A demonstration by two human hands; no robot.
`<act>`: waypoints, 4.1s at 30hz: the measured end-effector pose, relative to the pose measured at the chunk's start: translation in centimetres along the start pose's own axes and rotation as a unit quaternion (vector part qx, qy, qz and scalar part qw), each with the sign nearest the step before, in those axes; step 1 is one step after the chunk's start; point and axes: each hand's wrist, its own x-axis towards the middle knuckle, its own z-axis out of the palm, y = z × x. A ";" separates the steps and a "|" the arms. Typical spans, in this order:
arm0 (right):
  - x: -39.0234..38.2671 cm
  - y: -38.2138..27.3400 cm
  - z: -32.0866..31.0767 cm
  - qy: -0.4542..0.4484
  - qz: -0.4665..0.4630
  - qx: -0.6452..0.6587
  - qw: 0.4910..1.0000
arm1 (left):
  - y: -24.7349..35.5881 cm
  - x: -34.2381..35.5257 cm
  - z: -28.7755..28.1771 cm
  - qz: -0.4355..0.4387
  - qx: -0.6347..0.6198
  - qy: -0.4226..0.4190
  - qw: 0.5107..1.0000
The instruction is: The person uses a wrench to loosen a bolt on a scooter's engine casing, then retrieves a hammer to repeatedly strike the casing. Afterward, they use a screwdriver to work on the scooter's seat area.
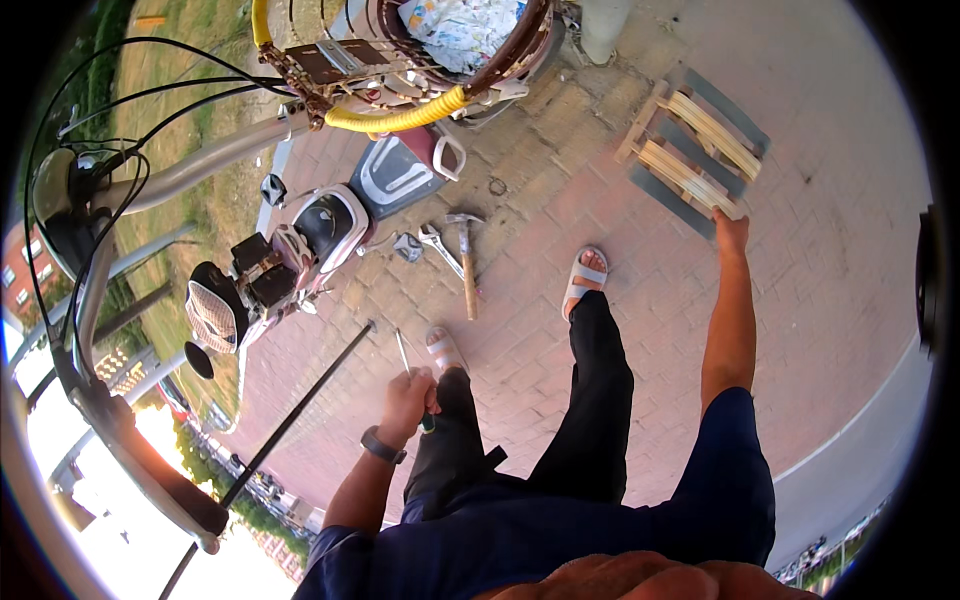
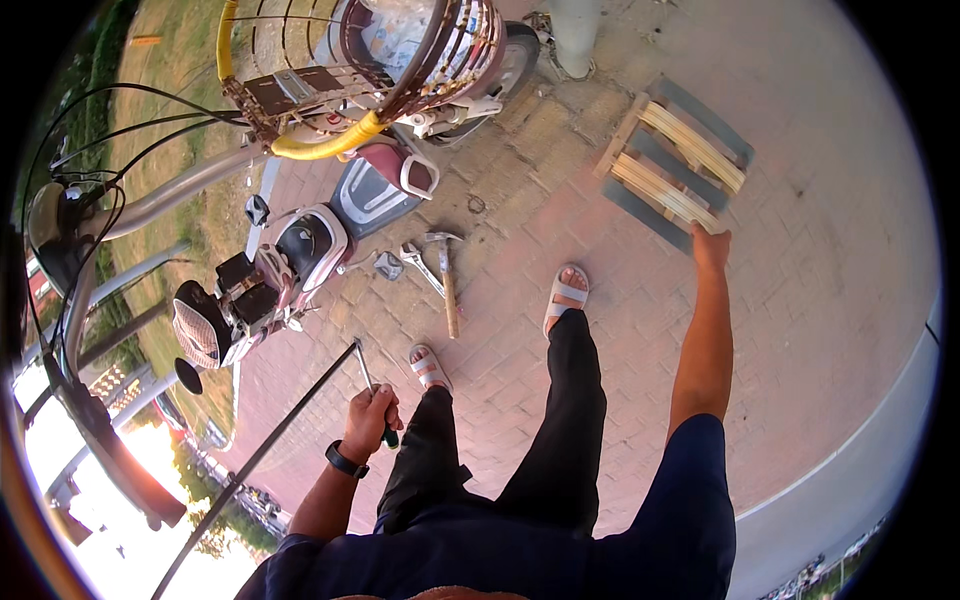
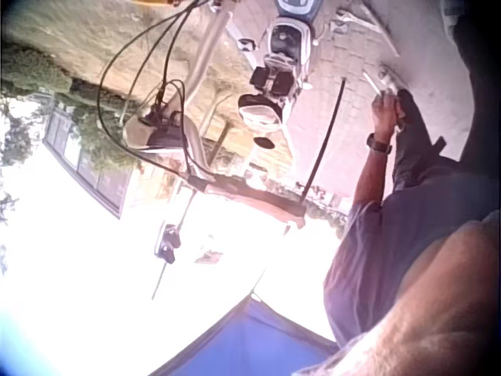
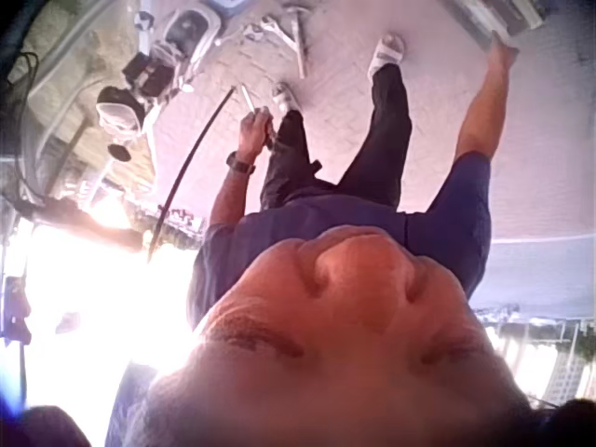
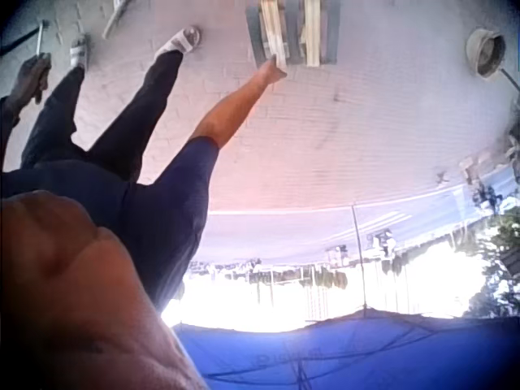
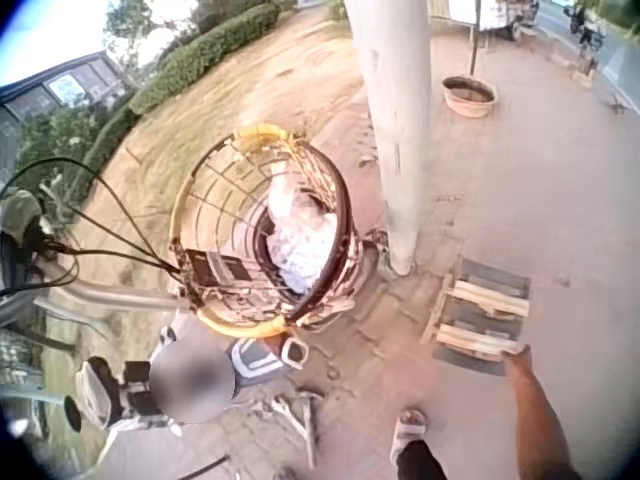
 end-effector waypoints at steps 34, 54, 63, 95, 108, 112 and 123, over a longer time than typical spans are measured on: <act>-77.1 -7.1 12.8 -0.294 0.066 0.147 0.942 | -38.5 -11.5 -38.1 0.080 -0.300 0.130 0.942; -100.0 -10.1 27.7 -0.536 -0.178 -0.158 0.810 | -47.1 -18.5 -51.8 0.105 -0.516 0.270 0.806; -107.6 -5.9 30.5 -0.488 -0.277 -0.282 0.778 | -50.6 -18.5 -62.5 0.200 -0.527 0.249 0.788; -150.0 1.2 57.5 -0.645 -0.130 -0.084 0.748 | -60.2 -10.6 -99.7 0.264 -0.492 0.201 0.805; -142.9 -9.9 76.7 -0.448 -0.381 -0.335 0.736 | -42.4 6.7 -110.8 0.254 -0.356 0.086 0.895; -140.2 -11.0 79.3 -0.429 -0.356 -0.377 0.739 | -36.5 13.3 -112.0 0.249 -0.315 0.025 0.915; -136.2 -3.7 84.9 -0.359 -0.365 -0.428 0.745 | -28.7 33.5 -110.4 0.154 -0.136 -0.170 0.964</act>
